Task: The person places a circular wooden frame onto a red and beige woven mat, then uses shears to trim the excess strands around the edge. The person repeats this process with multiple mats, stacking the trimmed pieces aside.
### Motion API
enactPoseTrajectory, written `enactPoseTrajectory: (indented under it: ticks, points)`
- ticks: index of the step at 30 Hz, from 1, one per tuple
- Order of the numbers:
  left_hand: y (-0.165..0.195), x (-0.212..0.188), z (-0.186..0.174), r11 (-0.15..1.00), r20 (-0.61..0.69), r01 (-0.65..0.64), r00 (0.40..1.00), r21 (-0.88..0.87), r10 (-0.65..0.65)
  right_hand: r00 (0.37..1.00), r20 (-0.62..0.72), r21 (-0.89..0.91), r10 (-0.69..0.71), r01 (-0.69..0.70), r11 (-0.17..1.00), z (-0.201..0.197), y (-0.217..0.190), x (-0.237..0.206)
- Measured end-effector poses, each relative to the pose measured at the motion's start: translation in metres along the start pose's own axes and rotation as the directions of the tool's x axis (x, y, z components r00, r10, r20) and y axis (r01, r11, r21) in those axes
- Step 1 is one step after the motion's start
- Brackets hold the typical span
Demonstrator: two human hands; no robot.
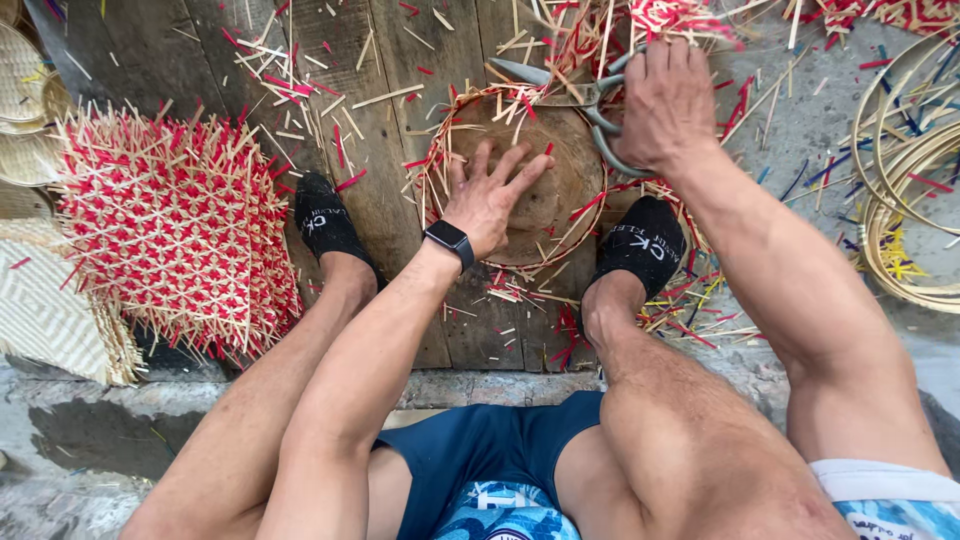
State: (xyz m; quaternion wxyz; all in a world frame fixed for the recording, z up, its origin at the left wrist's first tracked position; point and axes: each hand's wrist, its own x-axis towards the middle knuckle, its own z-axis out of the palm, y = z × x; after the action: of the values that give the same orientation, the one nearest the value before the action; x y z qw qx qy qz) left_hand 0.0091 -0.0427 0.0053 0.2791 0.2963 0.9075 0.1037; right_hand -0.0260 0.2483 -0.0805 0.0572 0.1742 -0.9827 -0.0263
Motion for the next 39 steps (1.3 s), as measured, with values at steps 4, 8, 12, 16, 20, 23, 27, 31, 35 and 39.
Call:
enactPoseTrajectory:
  ticks: [4, 8, 12, 16, 20, 23, 27, 31, 35, 39]
  points:
    - [0.009, -0.011, 0.002, 0.985, -0.184, 0.130, 0.972, -0.114, -0.150, 0.971, 0.236, 0.057, -0.028, 0.015, 0.998, 0.004, 0.027, -0.015]
    - [0.037, -0.009, 0.019, 0.886, -0.412, 0.240, 0.816, -0.397, -0.405, 0.977, 0.215, 0.091, -0.004, -0.016, 0.996, -0.005, 0.042, -0.030]
    - [0.043, -0.004, 0.027, 0.907, -0.333, 0.246, 0.871, -0.342, -0.362, 0.999, -0.043, -0.011, -0.019, 0.019, 1.000, -0.004, 0.019, -0.021]
    - [0.028, -0.005, 0.021, 0.958, -0.325, 0.146, 0.919, -0.246, -0.223, 0.999, 0.053, 0.082, -0.011, 0.006, 0.997, 0.006, 0.022, -0.020]
    - [0.012, -0.009, 0.013, 0.983, -0.254, 0.007, 0.966, -0.181, -0.054, 0.991, 0.133, 0.091, -0.015, 0.003, 0.996, 0.002, 0.043, -0.035]
    - [0.011, -0.007, 0.013, 0.979, -0.237, 0.038, 0.968, -0.198, -0.085, 0.997, 0.082, 0.071, -0.010, 0.005, 0.997, -0.005, 0.036, -0.033]
    - [0.008, -0.004, 0.010, 0.987, -0.196, 0.028, 0.979, -0.161, -0.060, 0.999, -0.047, -0.082, -0.007, 0.003, 0.997, -0.002, 0.008, -0.016]
    - [0.007, -0.009, 0.008, 0.994, -0.230, -0.025, 0.973, -0.109, -0.001, 0.989, 0.149, 0.063, -0.025, 0.016, 0.998, 0.002, 0.020, -0.016]
    - [0.034, -0.010, 0.025, 0.885, -0.532, 0.093, 0.769, -0.455, -0.354, 0.989, 0.140, 0.142, -0.046, 0.026, 0.990, -0.010, 0.037, -0.024]
    - [0.047, 0.000, 0.043, 0.851, -0.498, 0.212, 0.733, -0.481, -0.464, 0.992, -0.101, -0.055, -0.080, 0.075, 0.996, -0.020, 0.018, -0.011]
